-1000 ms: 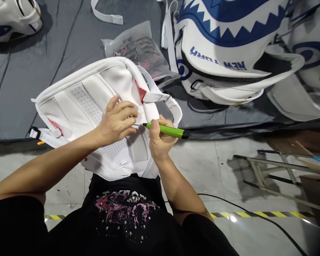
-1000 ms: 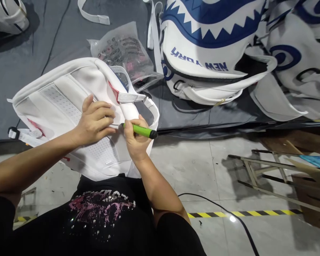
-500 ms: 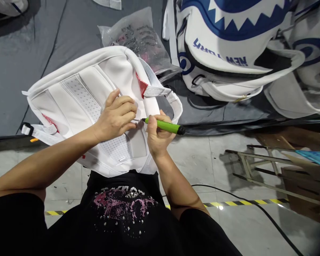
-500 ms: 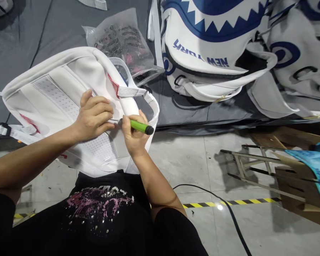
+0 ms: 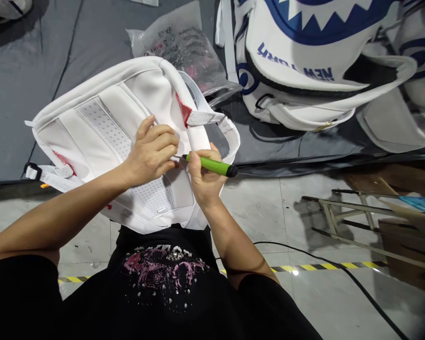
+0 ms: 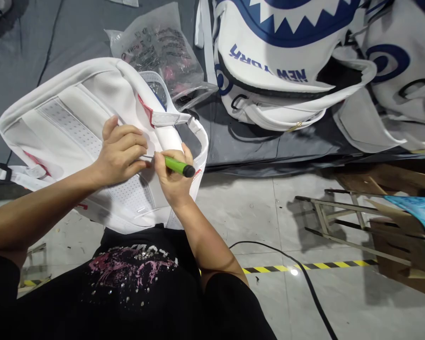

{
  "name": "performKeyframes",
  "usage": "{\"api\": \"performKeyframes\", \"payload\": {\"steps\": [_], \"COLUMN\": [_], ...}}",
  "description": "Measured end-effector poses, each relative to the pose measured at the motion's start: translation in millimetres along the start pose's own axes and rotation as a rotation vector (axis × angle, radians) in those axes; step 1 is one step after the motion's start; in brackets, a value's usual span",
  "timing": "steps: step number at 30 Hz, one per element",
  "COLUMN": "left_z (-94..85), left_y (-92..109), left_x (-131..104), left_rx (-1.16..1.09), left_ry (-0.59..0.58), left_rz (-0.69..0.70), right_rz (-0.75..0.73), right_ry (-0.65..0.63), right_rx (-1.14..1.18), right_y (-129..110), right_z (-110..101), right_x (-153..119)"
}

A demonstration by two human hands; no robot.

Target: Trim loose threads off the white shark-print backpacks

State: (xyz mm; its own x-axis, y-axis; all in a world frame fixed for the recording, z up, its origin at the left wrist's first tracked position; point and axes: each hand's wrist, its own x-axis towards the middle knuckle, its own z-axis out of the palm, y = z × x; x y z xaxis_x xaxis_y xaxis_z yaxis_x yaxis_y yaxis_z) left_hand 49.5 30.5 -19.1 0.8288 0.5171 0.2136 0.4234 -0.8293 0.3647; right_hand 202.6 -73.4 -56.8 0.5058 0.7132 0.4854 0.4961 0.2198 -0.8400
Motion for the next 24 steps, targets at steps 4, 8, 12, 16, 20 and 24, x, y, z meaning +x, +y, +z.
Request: {"api": "performKeyframes", "payload": {"steps": [4,8,12,16,20,24], "left_z": [-0.3,0.0,-2.5,-3.9,-1.2,-8.8], "left_y": [0.8,1.1,1.8,2.9,5.8,4.7], "left_x": [0.4,0.1,0.1,-0.6,-3.7,-1.7], "left_rx": [0.01,0.047,0.093,0.158,0.256,0.364], "left_ry": [-0.007,-0.011,-0.015,-0.011,0.026,0.033], "left_rz": [0.003,0.008,0.038,0.054,0.096,0.145], "right_rz": [0.052,0.066,0.06,0.038,0.013,-0.024], "right_ry": [-0.024,-0.049,-0.058,-0.049,-0.041,-0.026], "right_rx": [-0.006,0.006,0.007,0.014,-0.006,-0.044], "right_y": [-0.3,-2.7,-4.6,-3.3,-1.7,-0.5], "right_z": [-2.3,-4.6,-5.1,-5.0,-4.7,-3.3], "right_x": [0.7,2.2,3.2,3.0,3.5,5.5]}}
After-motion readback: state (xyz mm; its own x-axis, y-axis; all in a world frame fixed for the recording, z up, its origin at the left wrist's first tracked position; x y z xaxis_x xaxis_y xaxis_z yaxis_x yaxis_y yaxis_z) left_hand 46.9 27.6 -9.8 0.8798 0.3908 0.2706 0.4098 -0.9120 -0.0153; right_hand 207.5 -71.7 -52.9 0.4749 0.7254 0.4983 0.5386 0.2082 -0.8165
